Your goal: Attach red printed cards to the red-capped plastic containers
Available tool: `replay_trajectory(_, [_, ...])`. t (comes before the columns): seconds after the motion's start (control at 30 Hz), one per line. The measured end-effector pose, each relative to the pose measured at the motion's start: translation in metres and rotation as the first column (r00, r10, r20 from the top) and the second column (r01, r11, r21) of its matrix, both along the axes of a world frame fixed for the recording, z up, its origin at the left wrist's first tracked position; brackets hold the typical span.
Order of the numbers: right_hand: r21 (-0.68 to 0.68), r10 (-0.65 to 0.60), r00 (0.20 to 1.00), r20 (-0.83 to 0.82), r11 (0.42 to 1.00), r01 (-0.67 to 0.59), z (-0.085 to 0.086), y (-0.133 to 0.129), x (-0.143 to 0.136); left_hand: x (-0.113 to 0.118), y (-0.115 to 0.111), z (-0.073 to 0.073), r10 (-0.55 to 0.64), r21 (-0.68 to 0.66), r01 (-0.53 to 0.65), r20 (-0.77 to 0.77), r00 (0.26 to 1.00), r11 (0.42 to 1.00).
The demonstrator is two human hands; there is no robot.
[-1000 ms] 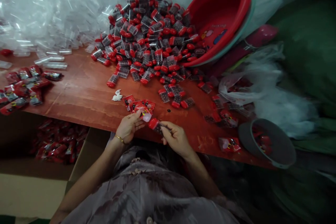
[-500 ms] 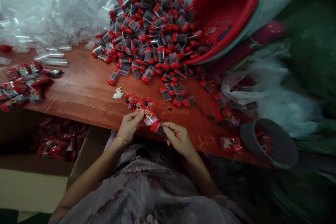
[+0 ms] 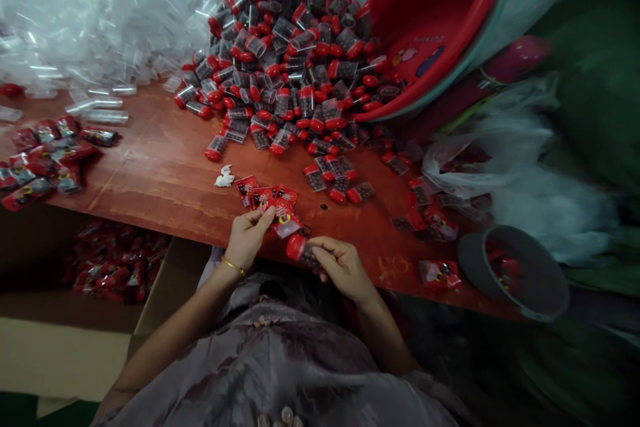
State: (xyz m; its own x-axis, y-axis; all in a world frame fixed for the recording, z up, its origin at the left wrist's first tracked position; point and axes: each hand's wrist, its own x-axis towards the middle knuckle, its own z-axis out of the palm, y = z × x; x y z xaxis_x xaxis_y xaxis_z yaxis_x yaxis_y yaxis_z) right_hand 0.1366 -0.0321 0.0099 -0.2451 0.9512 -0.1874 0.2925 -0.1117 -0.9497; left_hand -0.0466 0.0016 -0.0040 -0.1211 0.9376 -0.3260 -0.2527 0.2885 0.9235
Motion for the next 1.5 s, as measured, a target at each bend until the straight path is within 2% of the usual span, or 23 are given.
replay_trajectory(0.13, [-0.037,-0.026,1.0,-0.017,0.999,0.025,0.0,0.001,-0.004,0.001,-0.002,0.002,-0.026,-0.003,0.026,-0.006,1.0,1.0])
replay_trajectory(0.3, [-0.085,-0.056,0.997,-0.06,0.995,0.051,0.0,0.003,-0.004,-0.001,-0.003,0.0,-0.054,0.062,0.058,-0.055,0.997,0.996])
replay_trajectory(0.43, [-0.093,-0.099,0.99,-0.104,0.992,0.089,-0.007,0.004,-0.005,0.0,-0.003,0.001,-0.07,0.098,0.078,-0.075,0.995,0.992])
replay_trajectory(0.63, [-0.054,-0.096,0.98,-0.177,0.995,0.087,-0.017,0.004,-0.012,0.01,-0.005,0.007,-0.095,0.024,0.092,0.119,0.988,0.995])
replay_trajectory(0.8, [0.017,-0.158,0.974,-0.159,0.986,0.163,-0.02,0.004,-0.024,0.019,-0.006,0.006,0.029,-0.076,-0.009,0.269,0.963,0.997])
replay_trajectory(0.97, [0.04,-0.251,0.956,-0.152,0.965,0.259,-0.024,0.002,-0.034,0.027,-0.008,-0.001,0.189,-0.157,-0.144,0.33,0.925,0.977])
replay_trajectory(1.07, [0.051,-0.271,0.952,-0.141,0.959,0.28,-0.025,0.002,-0.035,0.032,-0.01,-0.002,0.228,-0.163,-0.18,0.355,0.907,0.97])
replay_trajectory(1.2, [0.076,-0.258,0.958,-0.124,0.96,0.268,-0.023,0.006,-0.032,0.034,-0.01,-0.002,0.205,-0.18,-0.147,0.373,0.905,0.973])
replay_trajectory(1.37, [0.026,-0.14,0.979,-0.146,0.989,0.145,-0.023,0.012,-0.036,0.028,-0.006,0.0,0.066,-0.168,-0.003,0.373,0.926,0.986])
replay_trajectory(1.5, [0.038,-0.176,0.97,-0.168,0.982,0.185,-0.025,0.013,-0.045,0.023,-0.002,0.005,0.038,-0.113,0.001,0.342,0.939,0.994])
